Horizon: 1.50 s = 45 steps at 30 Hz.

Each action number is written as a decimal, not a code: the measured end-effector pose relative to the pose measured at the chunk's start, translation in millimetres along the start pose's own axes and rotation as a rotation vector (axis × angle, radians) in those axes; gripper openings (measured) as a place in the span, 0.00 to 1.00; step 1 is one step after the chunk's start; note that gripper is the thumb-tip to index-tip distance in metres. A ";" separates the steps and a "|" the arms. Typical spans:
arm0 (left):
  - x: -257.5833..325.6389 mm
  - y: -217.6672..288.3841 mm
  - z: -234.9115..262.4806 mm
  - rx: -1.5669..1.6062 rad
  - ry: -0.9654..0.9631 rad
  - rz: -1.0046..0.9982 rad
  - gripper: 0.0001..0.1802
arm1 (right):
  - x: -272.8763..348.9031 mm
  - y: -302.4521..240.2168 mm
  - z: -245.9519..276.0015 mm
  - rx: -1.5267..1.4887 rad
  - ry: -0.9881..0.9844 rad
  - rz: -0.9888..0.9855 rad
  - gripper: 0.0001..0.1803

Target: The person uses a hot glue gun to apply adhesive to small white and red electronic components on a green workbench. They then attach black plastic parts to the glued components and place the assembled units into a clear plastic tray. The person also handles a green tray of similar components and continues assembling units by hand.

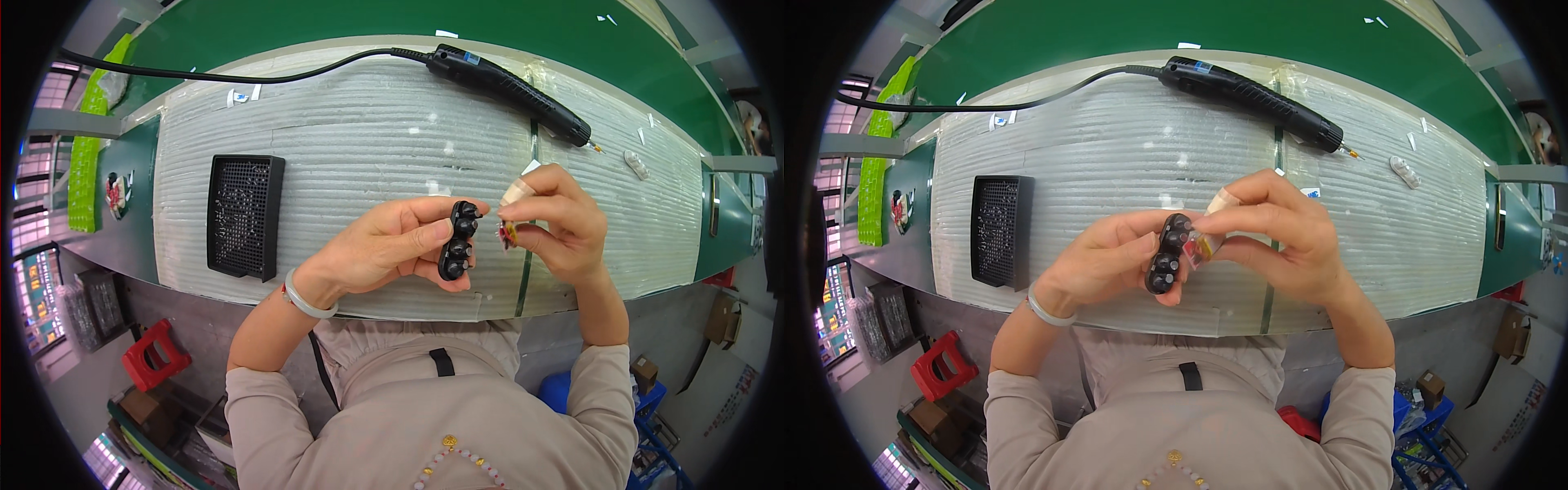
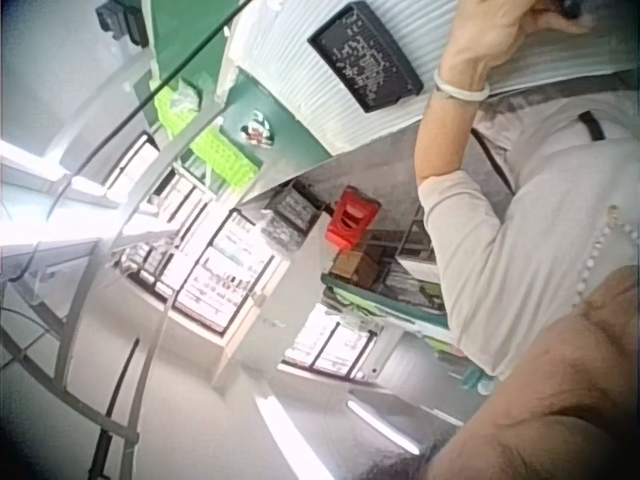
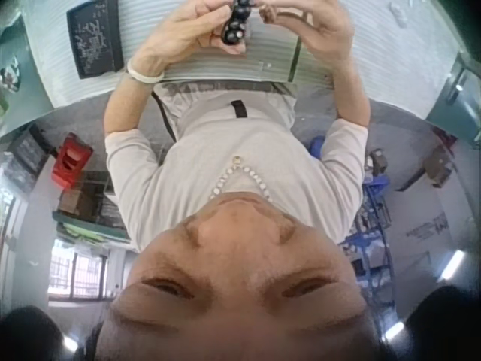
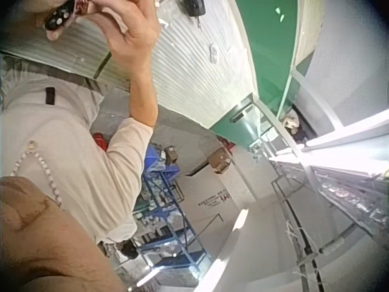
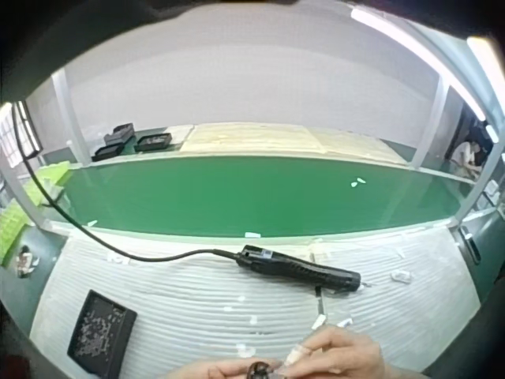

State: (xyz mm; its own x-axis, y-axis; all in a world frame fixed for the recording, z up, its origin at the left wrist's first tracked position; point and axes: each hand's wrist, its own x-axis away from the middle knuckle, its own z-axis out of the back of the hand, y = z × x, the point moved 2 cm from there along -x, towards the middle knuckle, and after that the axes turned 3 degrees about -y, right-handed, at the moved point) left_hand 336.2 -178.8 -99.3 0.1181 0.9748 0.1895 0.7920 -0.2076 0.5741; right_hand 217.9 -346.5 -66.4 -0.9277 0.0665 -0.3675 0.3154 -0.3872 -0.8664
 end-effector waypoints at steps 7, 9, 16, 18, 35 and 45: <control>2.6 3.2 -2.3 -0.149 0.023 0.022 0.25 | 9.2 -16.6 -12.0 0.676 0.018 0.584 0.14; 4.0 6.4 -5.3 -0.194 0.029 0.015 0.24 | 13.7 -18.8 -14.1 0.744 0.014 0.614 0.13; 6.6 5.9 -3.4 -0.259 0.011 0.000 0.23 | 15.7 -18.7 -16.4 0.749 -0.001 0.613 0.12; 6.9 6.2 -3.0 -0.260 0.008 0.001 0.23 | 15.1 -18.1 -16.5 0.735 -0.018 0.605 0.12; 8.2 7.1 -2.1 -0.272 0.018 0.027 0.22 | 12.6 -18.2 -19.3 0.710 -0.031 0.610 0.13; 8.2 8.5 1.9 -0.375 0.024 0.018 0.21 | 9.8 -12.9 -26.1 0.749 -0.089 0.611 0.12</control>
State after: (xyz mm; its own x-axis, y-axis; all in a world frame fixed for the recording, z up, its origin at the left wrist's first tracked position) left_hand 345.1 -172.4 -94.5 0.1125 0.9693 0.2186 0.5149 -0.2451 0.8215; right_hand 209.9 -316.8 -67.7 -0.6671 -0.3983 -0.6295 0.5677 -0.8190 -0.0833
